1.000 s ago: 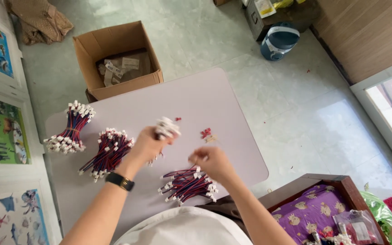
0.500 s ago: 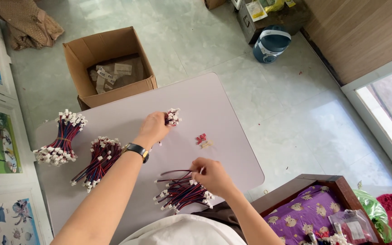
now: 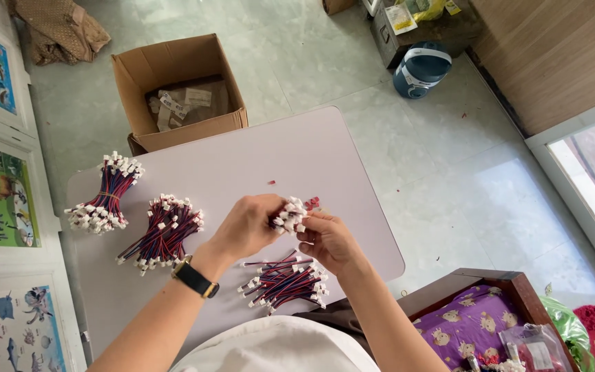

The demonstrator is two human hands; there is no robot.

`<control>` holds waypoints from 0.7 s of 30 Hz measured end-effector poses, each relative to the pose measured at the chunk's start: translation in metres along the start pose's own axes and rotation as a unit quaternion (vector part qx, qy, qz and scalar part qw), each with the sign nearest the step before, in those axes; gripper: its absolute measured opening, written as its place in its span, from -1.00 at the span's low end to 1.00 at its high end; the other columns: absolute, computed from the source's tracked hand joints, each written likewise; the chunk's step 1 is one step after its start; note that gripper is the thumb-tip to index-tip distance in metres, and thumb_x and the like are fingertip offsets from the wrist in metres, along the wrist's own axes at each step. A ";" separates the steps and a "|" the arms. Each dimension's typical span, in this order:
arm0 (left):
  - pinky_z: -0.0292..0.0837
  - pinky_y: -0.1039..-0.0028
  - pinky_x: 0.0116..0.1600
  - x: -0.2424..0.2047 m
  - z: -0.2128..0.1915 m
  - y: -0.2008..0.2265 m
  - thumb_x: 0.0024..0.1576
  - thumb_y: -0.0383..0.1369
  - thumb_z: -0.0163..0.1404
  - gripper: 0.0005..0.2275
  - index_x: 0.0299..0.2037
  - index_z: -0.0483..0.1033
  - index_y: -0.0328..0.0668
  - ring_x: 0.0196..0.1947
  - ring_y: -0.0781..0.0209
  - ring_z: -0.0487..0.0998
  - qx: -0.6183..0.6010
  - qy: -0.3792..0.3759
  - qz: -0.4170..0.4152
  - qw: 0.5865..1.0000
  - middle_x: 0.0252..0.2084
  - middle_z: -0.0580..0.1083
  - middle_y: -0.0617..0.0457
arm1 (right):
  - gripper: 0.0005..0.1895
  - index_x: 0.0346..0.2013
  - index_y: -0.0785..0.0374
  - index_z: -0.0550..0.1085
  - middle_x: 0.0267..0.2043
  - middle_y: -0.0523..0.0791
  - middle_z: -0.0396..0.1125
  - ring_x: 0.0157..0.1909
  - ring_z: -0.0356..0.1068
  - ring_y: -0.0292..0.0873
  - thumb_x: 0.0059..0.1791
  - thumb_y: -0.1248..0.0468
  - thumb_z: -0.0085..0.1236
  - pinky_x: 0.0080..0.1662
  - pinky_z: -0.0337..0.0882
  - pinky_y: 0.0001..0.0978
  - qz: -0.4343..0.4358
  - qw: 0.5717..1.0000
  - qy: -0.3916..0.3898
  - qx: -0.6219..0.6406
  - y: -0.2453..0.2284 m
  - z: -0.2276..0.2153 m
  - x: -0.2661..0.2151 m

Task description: The person manually attaches small red components to connectors on wire bundles and packages them into bags.

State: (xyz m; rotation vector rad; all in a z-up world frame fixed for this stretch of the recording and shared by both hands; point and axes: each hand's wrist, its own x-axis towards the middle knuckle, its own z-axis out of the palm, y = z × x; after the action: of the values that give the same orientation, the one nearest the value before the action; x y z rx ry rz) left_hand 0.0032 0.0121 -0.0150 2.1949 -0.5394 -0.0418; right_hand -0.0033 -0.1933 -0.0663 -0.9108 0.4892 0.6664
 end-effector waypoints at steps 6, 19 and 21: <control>0.55 0.58 -0.18 -0.003 0.003 -0.008 0.10 -0.46 0.16 -0.86 -0.17 0.65 -0.35 -0.28 0.54 0.56 -0.291 -0.014 -0.092 0.952 -0.29 0.64 0.16 | -0.88 -0.29 0.29 0.59 -0.42 -0.20 0.37 -0.43 0.26 -0.37 0.01 0.30 0.16 -0.36 0.33 -0.49 -0.031 0.996 -0.061 -0.060 -0.006 0.004 -0.011; 0.39 0.48 -0.37 -0.003 -0.018 0.017 0.08 -0.35 0.20 -0.84 -0.33 0.61 -0.32 -0.49 0.48 0.36 -0.166 -0.033 -0.156 0.973 -0.54 0.50 0.15 | -0.73 -0.14 0.27 0.59 -0.27 -0.11 0.53 -0.39 0.34 -0.32 -0.01 0.15 0.24 -0.31 0.44 -0.47 -0.054 0.984 -0.023 -0.170 -0.009 0.009 -0.023; 0.36 0.46 -0.39 -0.004 -0.018 0.020 0.08 -0.32 0.22 -0.82 -0.31 0.62 -0.30 -0.53 0.43 0.33 -0.137 -0.032 -0.181 0.973 -0.57 0.49 0.10 | -0.71 -0.15 0.26 0.61 -0.27 -0.14 0.51 -0.40 0.28 -0.39 0.01 0.10 0.23 -0.34 0.39 -0.50 -0.058 0.981 -0.039 -0.183 -0.006 0.005 -0.020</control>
State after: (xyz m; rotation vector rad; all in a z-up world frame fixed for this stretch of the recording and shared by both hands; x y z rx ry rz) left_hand -0.0039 0.0159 0.0108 1.9983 -0.1493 -0.3622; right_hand -0.0127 -0.1976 -0.0475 -1.2456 0.2434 0.6943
